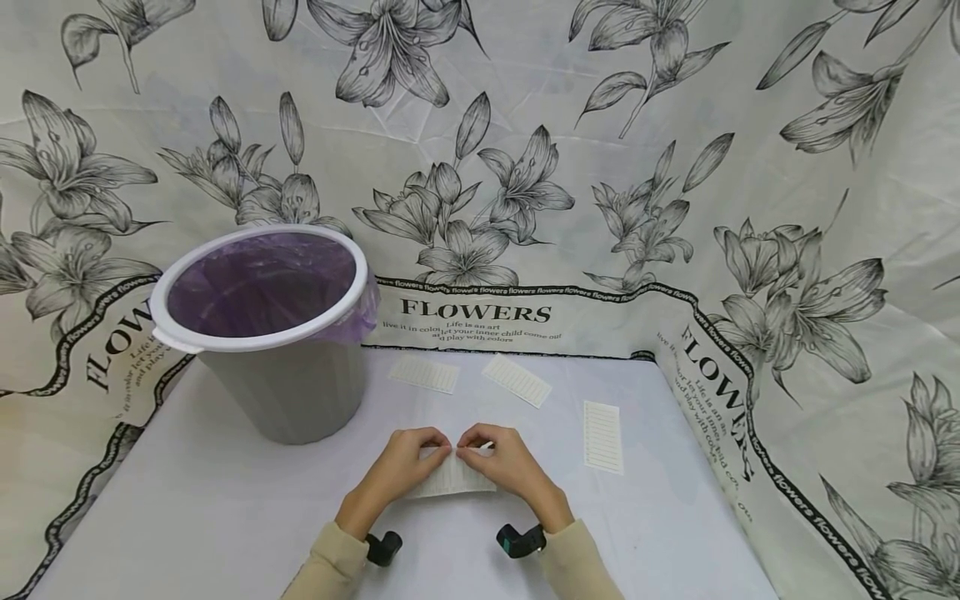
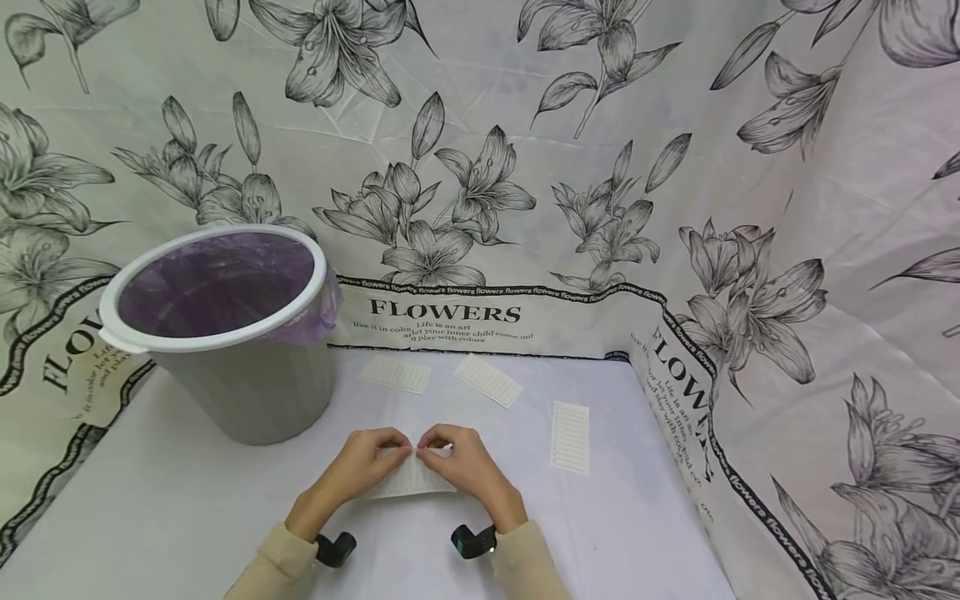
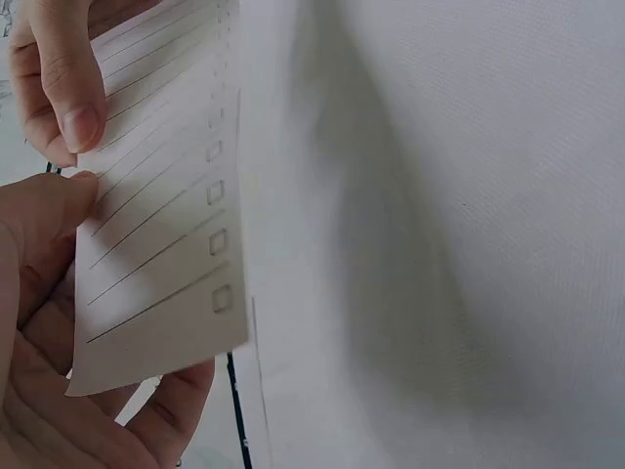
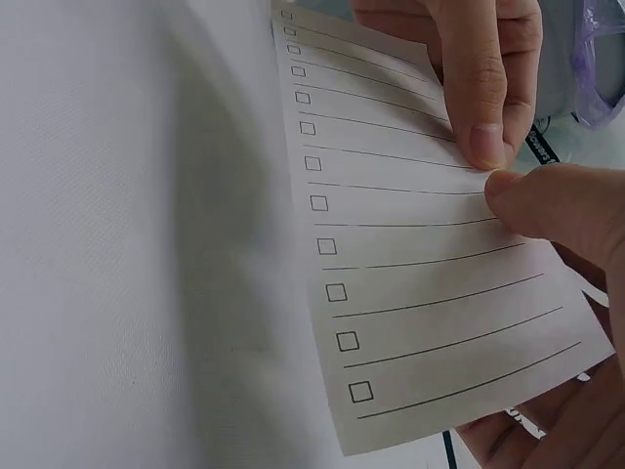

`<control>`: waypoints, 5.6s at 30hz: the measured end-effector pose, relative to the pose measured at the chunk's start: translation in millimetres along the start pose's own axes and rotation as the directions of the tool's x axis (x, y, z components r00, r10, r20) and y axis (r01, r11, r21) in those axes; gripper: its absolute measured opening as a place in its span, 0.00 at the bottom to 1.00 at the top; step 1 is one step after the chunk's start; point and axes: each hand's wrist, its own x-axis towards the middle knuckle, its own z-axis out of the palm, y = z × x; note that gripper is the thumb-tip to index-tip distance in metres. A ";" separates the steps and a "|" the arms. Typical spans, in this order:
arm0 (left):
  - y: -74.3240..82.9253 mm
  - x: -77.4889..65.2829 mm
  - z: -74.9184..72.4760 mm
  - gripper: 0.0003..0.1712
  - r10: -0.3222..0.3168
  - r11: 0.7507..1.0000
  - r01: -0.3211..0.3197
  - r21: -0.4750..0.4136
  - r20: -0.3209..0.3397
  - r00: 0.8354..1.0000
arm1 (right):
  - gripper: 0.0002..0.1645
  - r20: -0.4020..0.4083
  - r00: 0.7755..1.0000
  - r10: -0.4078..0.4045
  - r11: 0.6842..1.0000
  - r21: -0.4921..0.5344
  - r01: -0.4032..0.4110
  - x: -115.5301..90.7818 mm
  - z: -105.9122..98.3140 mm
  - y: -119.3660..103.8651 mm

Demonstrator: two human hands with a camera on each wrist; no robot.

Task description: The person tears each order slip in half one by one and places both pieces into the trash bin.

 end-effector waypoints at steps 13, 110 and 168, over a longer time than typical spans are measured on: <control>-2.9 -0.7 -1.9 0.08 -0.072 0.991 0.083 -0.106 0.099 0.992 | 0.03 0.086 0.996 -0.007 1.000 0.017 0.005 -2.4 0.5 -0.8; -27.4 -7.8 -33.7 0.04 -0.249 0.958 0.232 -0.169 -0.085 0.965 | 0.03 -0.084 0.996 0.026 1.000 0.016 -0.025 -10.8 -8.0 18.2; -23.2 -14.1 -74.7 0.05 -0.177 0.984 0.173 -0.041 -0.179 0.968 | 0.03 -0.114 0.994 0.002 1.000 0.015 0.000 10.3 -21.0 3.7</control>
